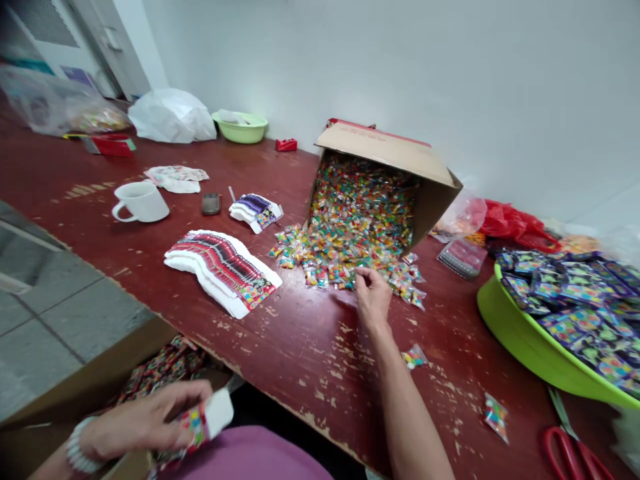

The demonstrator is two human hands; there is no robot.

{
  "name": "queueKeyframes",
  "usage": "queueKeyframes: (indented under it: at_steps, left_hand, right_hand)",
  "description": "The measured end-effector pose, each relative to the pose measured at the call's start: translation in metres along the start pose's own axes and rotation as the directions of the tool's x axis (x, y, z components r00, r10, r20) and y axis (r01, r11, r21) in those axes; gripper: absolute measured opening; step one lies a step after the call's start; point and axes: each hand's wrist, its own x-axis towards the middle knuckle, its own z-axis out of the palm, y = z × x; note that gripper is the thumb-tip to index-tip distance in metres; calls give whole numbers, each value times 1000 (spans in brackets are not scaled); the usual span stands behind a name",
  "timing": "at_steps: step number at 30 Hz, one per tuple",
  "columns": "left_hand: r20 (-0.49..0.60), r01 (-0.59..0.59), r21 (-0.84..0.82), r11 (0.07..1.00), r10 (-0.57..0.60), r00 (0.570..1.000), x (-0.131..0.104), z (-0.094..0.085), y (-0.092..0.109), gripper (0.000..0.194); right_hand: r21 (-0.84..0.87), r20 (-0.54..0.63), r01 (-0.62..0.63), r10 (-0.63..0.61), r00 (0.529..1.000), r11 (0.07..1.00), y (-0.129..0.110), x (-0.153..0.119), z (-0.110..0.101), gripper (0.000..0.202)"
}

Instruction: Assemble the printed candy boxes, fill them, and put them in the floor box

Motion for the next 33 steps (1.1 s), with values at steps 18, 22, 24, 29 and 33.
queueKeyframes:
  at_steps: [18, 22, 24, 29, 33]
  left_hand:
    - [-148, -306, -218, 927, 279, 949, 53, 78, 65, 30]
    - [-253, -357, -300, 885, 287, 924, 55, 84, 61, 22]
    - [-317, -360, -427, 829, 236, 919, 58, 85, 60, 22]
    - [-350, -280, -644, 712, 51, 936, 64, 81, 59, 50]
    - [-421, -340, -625, 703, 63, 905, 65, 82, 59, 44]
  right_hand:
    - [223, 457, 111, -204, 866, 968, -93, -154, 2, 11]
    - [160, 522, 386, -409, 748, 909, -104, -159, -4, 19]
    - [173, 524, 370, -403, 751, 913, -105, -161, -5, 23]
    - [241, 311, 102, -177, 934, 965, -94, -170, 7, 24]
    - [379, 368, -2, -149, 918, 925, -90, -177, 20, 10]
